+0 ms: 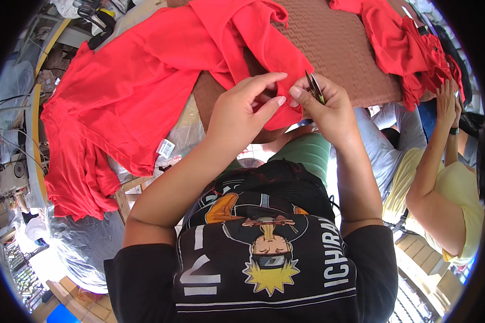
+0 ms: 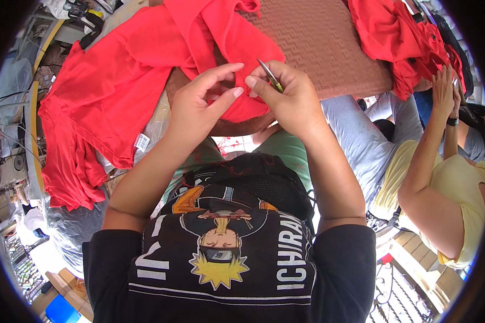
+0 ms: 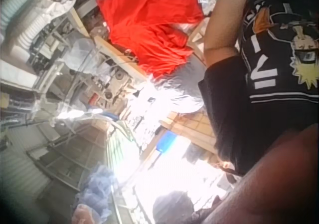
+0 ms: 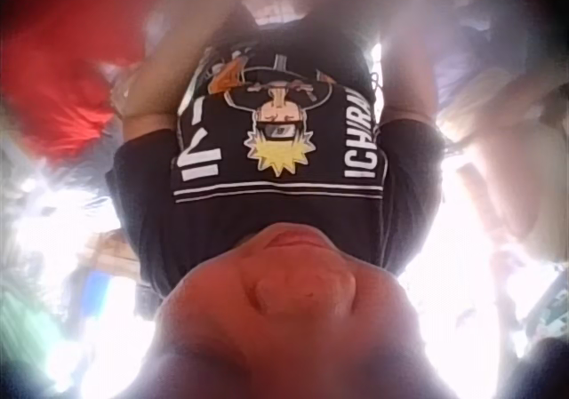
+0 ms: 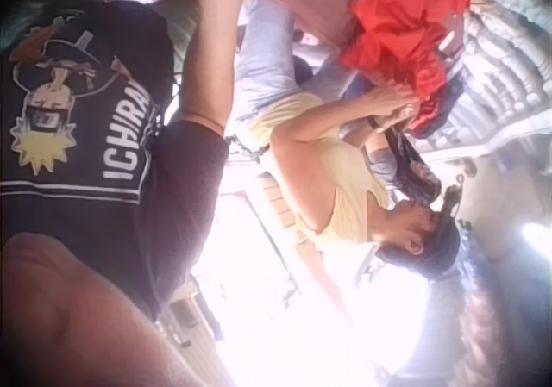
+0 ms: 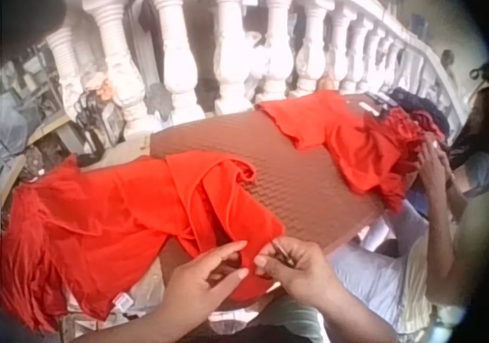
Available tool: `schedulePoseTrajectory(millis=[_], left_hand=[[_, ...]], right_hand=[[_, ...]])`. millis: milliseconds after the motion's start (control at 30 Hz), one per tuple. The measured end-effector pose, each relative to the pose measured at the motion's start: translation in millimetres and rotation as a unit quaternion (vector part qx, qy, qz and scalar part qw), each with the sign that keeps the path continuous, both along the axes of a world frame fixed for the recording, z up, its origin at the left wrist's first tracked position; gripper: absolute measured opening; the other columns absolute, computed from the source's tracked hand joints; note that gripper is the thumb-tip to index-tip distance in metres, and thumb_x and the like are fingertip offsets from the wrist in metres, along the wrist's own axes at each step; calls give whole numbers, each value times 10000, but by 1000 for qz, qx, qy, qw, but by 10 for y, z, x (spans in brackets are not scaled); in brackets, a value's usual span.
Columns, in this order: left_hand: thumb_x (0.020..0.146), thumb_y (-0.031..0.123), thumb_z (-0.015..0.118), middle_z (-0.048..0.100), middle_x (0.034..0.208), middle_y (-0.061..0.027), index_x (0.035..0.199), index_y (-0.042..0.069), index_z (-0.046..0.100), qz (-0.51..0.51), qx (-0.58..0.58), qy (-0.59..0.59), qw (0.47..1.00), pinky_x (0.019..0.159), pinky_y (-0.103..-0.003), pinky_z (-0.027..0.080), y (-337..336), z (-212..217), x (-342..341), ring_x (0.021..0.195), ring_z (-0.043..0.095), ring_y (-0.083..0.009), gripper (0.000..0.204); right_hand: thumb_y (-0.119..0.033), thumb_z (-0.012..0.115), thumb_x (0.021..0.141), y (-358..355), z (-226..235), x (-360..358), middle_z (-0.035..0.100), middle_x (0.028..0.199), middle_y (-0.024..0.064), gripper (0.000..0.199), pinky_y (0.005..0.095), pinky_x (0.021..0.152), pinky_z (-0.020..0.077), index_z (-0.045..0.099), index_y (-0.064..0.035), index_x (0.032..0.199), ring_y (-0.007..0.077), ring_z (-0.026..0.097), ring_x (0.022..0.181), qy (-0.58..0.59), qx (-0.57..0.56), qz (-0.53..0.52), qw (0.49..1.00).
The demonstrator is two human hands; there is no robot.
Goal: The person trims loose threads from several red shirts using a small pair of nippers. They pick up each garment one at a time, check various seams and tags, and snip away excess thread before setting the shirt aside in a stack.
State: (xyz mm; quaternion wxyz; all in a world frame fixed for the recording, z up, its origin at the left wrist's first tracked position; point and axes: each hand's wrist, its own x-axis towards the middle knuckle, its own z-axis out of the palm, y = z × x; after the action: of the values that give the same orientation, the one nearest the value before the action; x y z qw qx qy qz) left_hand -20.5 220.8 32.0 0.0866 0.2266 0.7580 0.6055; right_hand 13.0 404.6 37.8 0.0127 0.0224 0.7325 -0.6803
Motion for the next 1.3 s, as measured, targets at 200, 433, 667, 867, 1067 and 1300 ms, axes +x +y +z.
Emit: schedulePoseTrajectory(millis=[200, 433, 667, 867, 1067, 1300], left_hand=[[848, 84, 698, 689, 896, -75, 992, 51, 695, 60, -55, 188, 979, 671, -274, 516, 70, -122, -89, 789, 670, -158, 148], [904, 114, 677, 679, 858, -21, 983, -8, 679, 45, 164, -186, 968, 663, -226, 493, -20, -249, -140, 780, 635, -94, 145], [931, 209, 669, 575, 747, 53, 1003, 15, 659, 40, 201, -372, 905, 533, -156, 371, -149, -113, -125, 609, 464, -3, 207], [959, 233, 620, 689, 978, -48, 1058, 38, 646, 12, 150, -353, 923, 747, -260, 548, -213, -113, -152, 854, 684, -136, 220], [934, 190, 657, 594, 812, 52, 1020, 39, 651, 12, 200, -360, 911, 583, -170, 383, -212, -89, -103, 656, 489, -15, 174], [913, 169, 679, 545, 736, 65, 1020, -16, 636, 41, 216, -346, 912, 527, -162, 314, -172, -68, -30, 609, 425, 3, 218]], right_hand=[[-138, 690, 892, -51, 45, 20, 625, 761, -7, 138, 228, 514, 488, 648, -8, 915, 37, 538, 668, 10, 89, 10, 996], [-171, 737, 847, -146, -102, 64, 624, 741, 63, 230, 288, 442, 487, 631, -3, 961, 146, 622, 476, 17, 173, 32, 984], [-205, 754, 823, -69, 123, 79, 652, 760, 135, 303, 305, 457, 487, 628, 0, 1006, 218, 653, 475, 73, 255, 60, 962], [-225, 712, 861, 9, 123, 42, 652, 738, 129, 266, 313, 485, 486, 640, -10, 1001, 246, 676, 544, 202, 324, 30, 924], [-206, 671, 890, -109, 89, 102, 637, 655, 89, 193, 321, 478, 477, 642, -27, 957, 222, 662, 505, 165, 288, 8, 943], [-218, 669, 886, -183, 87, 127, 624, 635, 90, 177, 341, 486, 478, 643, -47, 925, 224, 643, 489, 174, 318, 7, 932]])
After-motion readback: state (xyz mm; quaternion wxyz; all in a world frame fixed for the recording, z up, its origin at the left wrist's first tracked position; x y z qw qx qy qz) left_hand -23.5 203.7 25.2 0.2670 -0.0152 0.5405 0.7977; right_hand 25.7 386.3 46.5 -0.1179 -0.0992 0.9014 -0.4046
